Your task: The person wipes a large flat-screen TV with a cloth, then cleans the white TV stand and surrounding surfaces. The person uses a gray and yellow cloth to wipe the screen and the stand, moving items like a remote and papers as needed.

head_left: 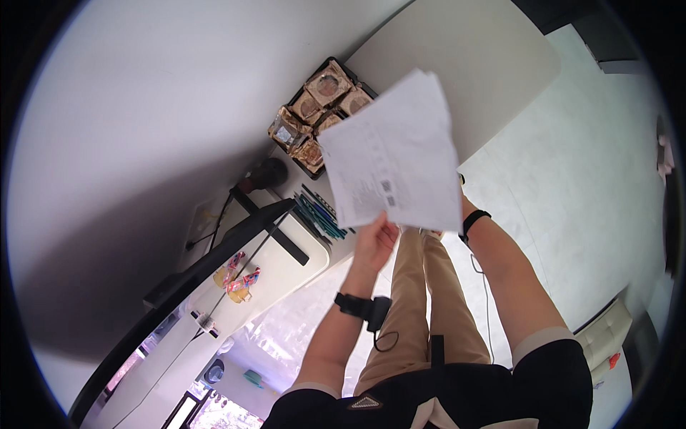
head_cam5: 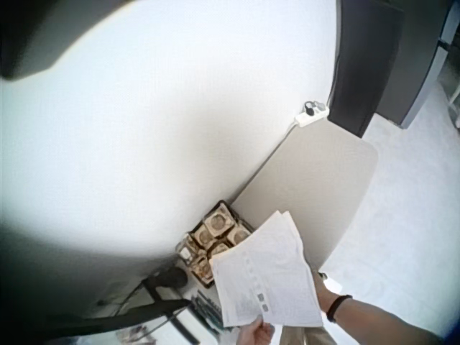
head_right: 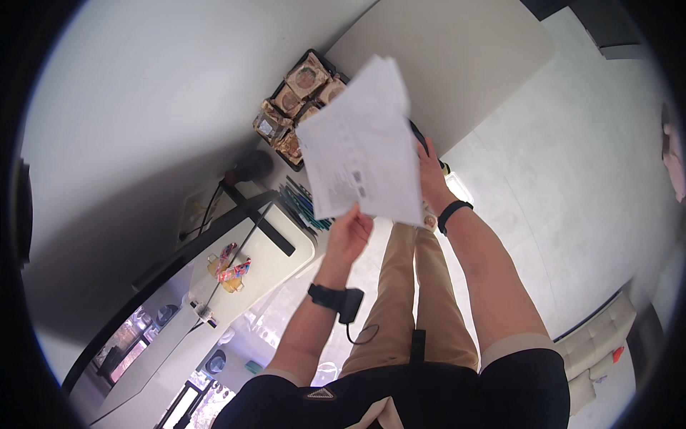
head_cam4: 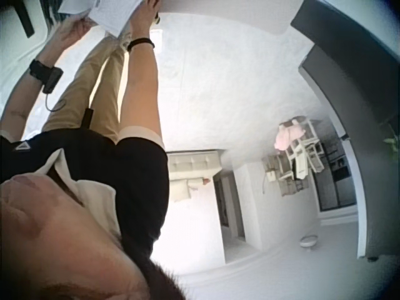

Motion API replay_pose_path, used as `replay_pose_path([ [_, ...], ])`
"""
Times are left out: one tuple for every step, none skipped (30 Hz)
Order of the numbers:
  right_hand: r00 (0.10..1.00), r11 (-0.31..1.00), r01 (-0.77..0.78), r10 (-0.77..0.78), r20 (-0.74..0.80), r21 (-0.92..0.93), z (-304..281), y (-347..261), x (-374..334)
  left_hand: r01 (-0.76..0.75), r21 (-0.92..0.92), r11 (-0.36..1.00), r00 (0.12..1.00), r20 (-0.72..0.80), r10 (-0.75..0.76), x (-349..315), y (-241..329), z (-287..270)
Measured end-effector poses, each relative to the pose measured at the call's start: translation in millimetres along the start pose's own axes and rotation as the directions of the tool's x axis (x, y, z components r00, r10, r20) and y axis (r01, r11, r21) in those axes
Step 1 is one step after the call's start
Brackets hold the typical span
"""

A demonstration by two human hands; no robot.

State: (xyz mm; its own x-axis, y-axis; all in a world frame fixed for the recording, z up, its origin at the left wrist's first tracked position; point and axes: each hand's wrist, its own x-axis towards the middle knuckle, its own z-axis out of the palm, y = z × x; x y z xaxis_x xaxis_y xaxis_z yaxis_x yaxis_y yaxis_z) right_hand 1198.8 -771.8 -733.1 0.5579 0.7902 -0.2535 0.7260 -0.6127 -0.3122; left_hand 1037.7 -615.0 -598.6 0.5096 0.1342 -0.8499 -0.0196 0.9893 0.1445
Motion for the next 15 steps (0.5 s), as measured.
replay_pose_path([
  [0.998, 0.997, -0.029, 0.025, 0.049, 0.077, 4, 2, -1, 0.010, -0.003, 1.000, 0.999, 0.052, -0.009, -6, -9, 7],
  [0.997, 0.992, -0.037, 0.029, 0.074, 0.119, 7, 3, -3, 0.005, 0.059, 0.998, 0.998, 0.059, -0.009, -9, -13, 12],
  [0.995, 0.987, -0.048, 0.033, 0.099, 0.153, 8, 4, -2, -0.023, 0.047, 0.999, 0.999, 0.035, 0.021, -10, -13, 16],
  [0.993, 0.984, -0.050, 0.031, 0.114, 0.170, 8, 4, -2, -0.051, 0.041, 0.998, 0.999, 0.015, 0.050, -7, -9, 20],
  [0.990, 0.981, -0.063, 0.039, 0.134, 0.185, 5, 3, 0, -0.071, 0.039, 0.997, 0.997, -0.011, 0.072, 0, -3, 22],
  [0.992, 0.973, -0.067, 0.042, 0.119, 0.219, 2, 2, 2, -0.092, 0.040, 0.995, 0.992, -0.086, 0.095, 6, 10, 22],
  [0.993, 0.975, -0.068, 0.045, 0.109, 0.211, -2, 0, 5, -0.158, -0.016, 0.987, 0.984, -0.088, 0.156, 14, 21, 21],
  [0.993, 0.997, -0.026, 0.017, 0.121, 0.078, -7, -2, 9, -0.206, -0.083, 0.975, 0.974, -0.112, 0.197, 24, 37, 19],
  [0.986, 0.997, -0.007, 0.020, 0.168, -0.073, -13, -5, 11, -0.252, -0.087, 0.964, 0.967, -0.059, 0.248, 31, 52, 15],
  [0.990, 0.997, -0.005, 0.015, 0.139, -0.078, -18, -8, 14, -0.305, -0.111, 0.946, 0.952, -0.041, 0.302, 40, 66, 13],
  [0.999, 0.997, 0.012, -0.009, 0.043, -0.073, -23, -10, 15, -0.333, -0.130, 0.934, 0.943, -0.032, 0.332, 48, 78, 10],
  [0.997, 0.999, -0.003, 0.006, 0.075, -0.039, -26, -12, 17, -0.299, -0.156, 0.941, 0.954, -0.045, 0.296, 54, 91, 8],
  [0.999, 0.999, 0.005, -0.004, 0.041, -0.033, -29, -13, 17, -0.299, -0.172, 0.939, 0.952, -0.116, 0.282, 64, 101, 10],
  [0.999, 1.000, 0.002, -0.001, 0.042, -0.031, -30, -14, 17, -0.299, -0.172, 0.939, 0.953, 0.002, 0.304, 72, 110, 11],
  [0.995, 1.000, -0.014, 0.016, 0.097, -0.024, -31, -14, 16, -0.321, -0.147, 0.936, 0.947, -0.052, 0.317, 78, 114, 14],
])
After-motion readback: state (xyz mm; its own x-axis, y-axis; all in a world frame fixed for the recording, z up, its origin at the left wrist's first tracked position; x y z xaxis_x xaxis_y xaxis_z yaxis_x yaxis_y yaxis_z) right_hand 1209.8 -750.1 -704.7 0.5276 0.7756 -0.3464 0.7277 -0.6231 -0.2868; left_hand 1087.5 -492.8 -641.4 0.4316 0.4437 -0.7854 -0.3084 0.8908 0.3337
